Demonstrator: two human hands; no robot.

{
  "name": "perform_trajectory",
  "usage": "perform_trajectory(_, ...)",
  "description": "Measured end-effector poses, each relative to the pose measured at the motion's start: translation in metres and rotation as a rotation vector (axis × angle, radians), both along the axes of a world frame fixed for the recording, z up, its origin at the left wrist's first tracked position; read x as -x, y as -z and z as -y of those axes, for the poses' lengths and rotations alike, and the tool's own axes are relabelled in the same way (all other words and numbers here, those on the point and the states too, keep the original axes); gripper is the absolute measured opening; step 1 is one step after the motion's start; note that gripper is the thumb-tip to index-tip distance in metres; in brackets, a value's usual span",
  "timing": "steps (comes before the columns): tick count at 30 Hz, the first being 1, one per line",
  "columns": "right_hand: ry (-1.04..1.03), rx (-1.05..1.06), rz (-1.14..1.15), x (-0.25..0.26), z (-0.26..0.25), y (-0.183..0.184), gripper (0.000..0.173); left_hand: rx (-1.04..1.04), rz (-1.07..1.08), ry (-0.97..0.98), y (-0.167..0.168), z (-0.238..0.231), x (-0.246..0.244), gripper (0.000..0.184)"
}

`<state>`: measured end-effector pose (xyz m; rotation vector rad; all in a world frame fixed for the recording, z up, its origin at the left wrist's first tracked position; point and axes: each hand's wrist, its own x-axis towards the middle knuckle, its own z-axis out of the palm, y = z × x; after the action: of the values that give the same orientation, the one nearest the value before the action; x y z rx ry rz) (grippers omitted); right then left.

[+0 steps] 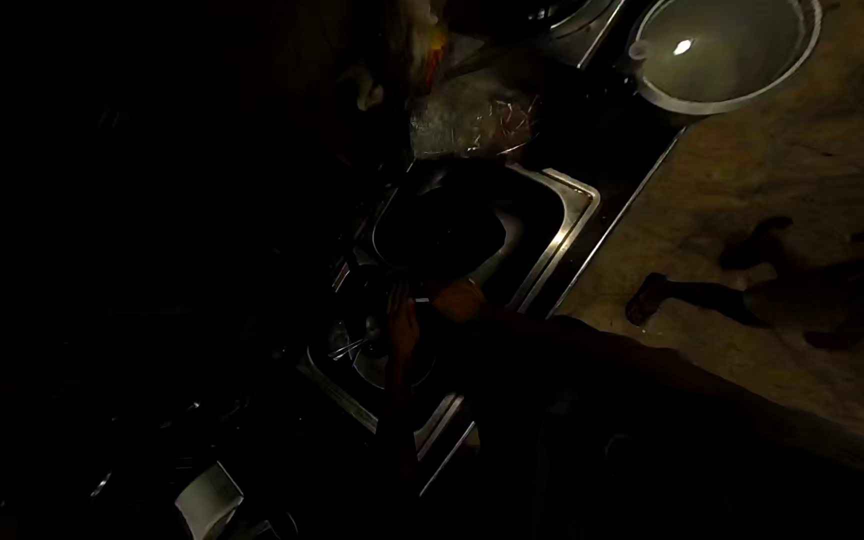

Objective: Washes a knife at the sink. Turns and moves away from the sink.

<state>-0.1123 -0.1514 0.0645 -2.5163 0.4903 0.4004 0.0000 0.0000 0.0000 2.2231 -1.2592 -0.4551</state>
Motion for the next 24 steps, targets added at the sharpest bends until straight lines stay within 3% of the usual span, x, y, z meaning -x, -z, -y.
perform_trajectory(3,-0.052,0.056,0.178,0.003,0.005,0.01,0.024,-0.042,0.013,-0.03,0.002,0.001,-0.015,0.049)
perform_trajectory(5,-0.037,0.067,0.179,0.001,0.005,0.006,0.022,-0.037,0.026,-0.122,0.005,0.001,-0.019,0.05)
perform_trajectory(10,-0.002,0.085,0.198,0.0,0.007,0.0,0.02,-0.014,0.076,-0.074,0.002,0.003,-0.008,0.048)
perform_trajectory(16,-0.015,0.094,0.112,0.01,0.012,-0.005,0.025,-0.045,0.064,-0.331,0.022,-0.01,-0.039,0.052)
perform_trajectory(19,0.01,0.06,0.092,0.015,0.013,-0.006,0.029,-0.015,-0.081,-0.513,0.01,-0.003,-0.045,0.049)
perform_trajectory(24,0.081,-0.158,-0.01,0.019,0.014,-0.003,0.043,0.401,-0.77,-1.024,0.002,0.015,-0.055,0.046)
